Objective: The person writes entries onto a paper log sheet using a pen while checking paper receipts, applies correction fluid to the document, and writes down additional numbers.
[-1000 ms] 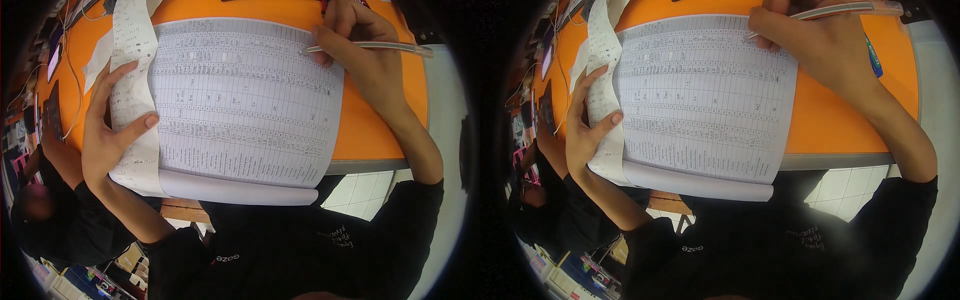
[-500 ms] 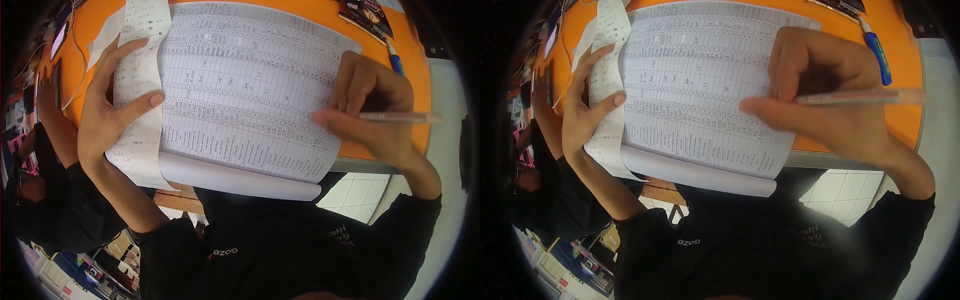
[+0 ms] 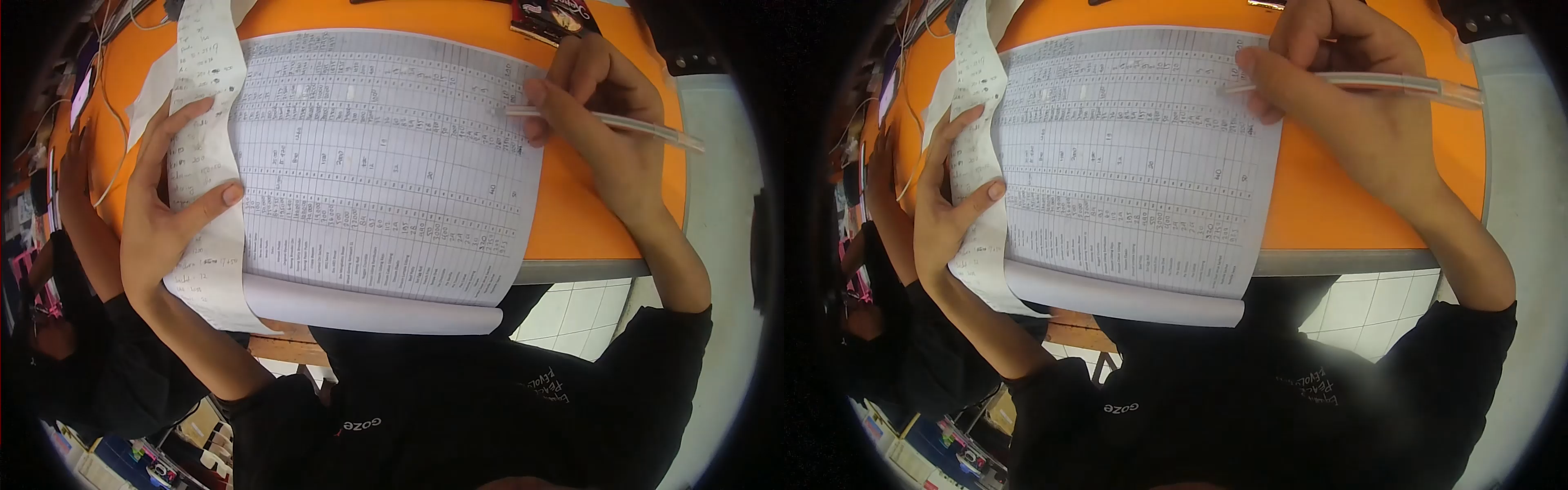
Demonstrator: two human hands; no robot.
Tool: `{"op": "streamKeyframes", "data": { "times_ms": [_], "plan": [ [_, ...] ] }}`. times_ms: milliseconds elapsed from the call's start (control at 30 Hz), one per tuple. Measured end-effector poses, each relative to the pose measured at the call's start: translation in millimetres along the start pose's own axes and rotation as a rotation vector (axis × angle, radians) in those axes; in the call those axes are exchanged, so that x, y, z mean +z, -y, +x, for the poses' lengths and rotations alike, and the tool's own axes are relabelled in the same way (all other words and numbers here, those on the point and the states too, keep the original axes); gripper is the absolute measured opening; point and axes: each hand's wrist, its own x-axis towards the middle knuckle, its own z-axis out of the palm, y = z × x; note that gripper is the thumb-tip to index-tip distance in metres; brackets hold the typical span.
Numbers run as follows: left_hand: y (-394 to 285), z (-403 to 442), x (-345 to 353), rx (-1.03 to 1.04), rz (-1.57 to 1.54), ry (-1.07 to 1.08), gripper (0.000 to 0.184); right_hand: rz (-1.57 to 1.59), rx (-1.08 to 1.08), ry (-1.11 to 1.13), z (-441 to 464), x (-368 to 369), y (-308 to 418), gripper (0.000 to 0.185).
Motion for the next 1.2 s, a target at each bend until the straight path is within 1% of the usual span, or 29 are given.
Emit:
{"op": "streamKeyframes", "data": {
  "times_ms": [33, 133, 267, 333, 533, 667, 767, 833, 1067, 1100, 1167, 1200],
  "plan": [
    [1.2, -0.9, -0.6, -0.008, -0.001, 0.0, 0.077, -0.01, 0.071, -0.068, 0.8, 0.5, 0.8, 0.028],
    [2.0, -1.6, -1.0, -0.023, -0.01, 0.001, 0.076, -0.016, 0.05, -0.069, 2.0, 1.1, -1.6, 0.028],
    [0.1, 0.0, 0.4, -0.043, 0.004, 0.003, 0.076, 0.006, 0.075, -0.098, 0.2, -1.8, -5.7, 0.028],
    [-0.6, 0.7, 1.3, -0.047, -0.003, 0.001, 0.077, -0.051, 0.033, -0.047, -0.7, -4.7, -8.6, 0.029],
    [-2.3, 3.8, -1.0, -0.032, 0.054, 0.026, 0.078, -0.012, -0.043, 0.048, -3.6, -5.2, -7.2, 0.031],
    [-1.5, 1.6, -1.5, -0.065, 0.05, 0.03, 0.078, 0.062, 0.023, 0.097, -7.2, -0.9, 2.0, 0.032],
    [1.0, 1.1, -1.2, -0.036, 0.062, 0.018, 0.078, 0.085, 0.086, 0.136, -9.6, 1.2, 6.5, 0.033],
    [1.6, -0.4, -0.8, -0.046, 0.049, 0.013, 0.078, 0.041, 0.033, 0.187, -12.3, 2.2, 6.1, 0.034],
    [2.1, 10.2, -4.6, -0.062, 0.055, 0.036, 0.076, 0.097, 0.037, 0.261, -5.0, -1.2, 4.6, 0.033],
    [1.7, 12.7, -5.9, -0.068, 0.054, 0.039, 0.076, 0.114, -0.053, 0.29, -0.7, -0.3, 1.0, 0.032],
    [3.5, 19.0, -6.2, -0.058, 0.064, 0.01, 0.076, 0.137, -0.169, 0.312, 5.9, 3.4, -9.0, 0.032],
    [2.9, 19.3, -6.3, -0.059, 0.065, 0.01, 0.076, 0.157, -0.125, 0.319, 4.5, 3.8, -5.6, 0.032]
  ]
}}
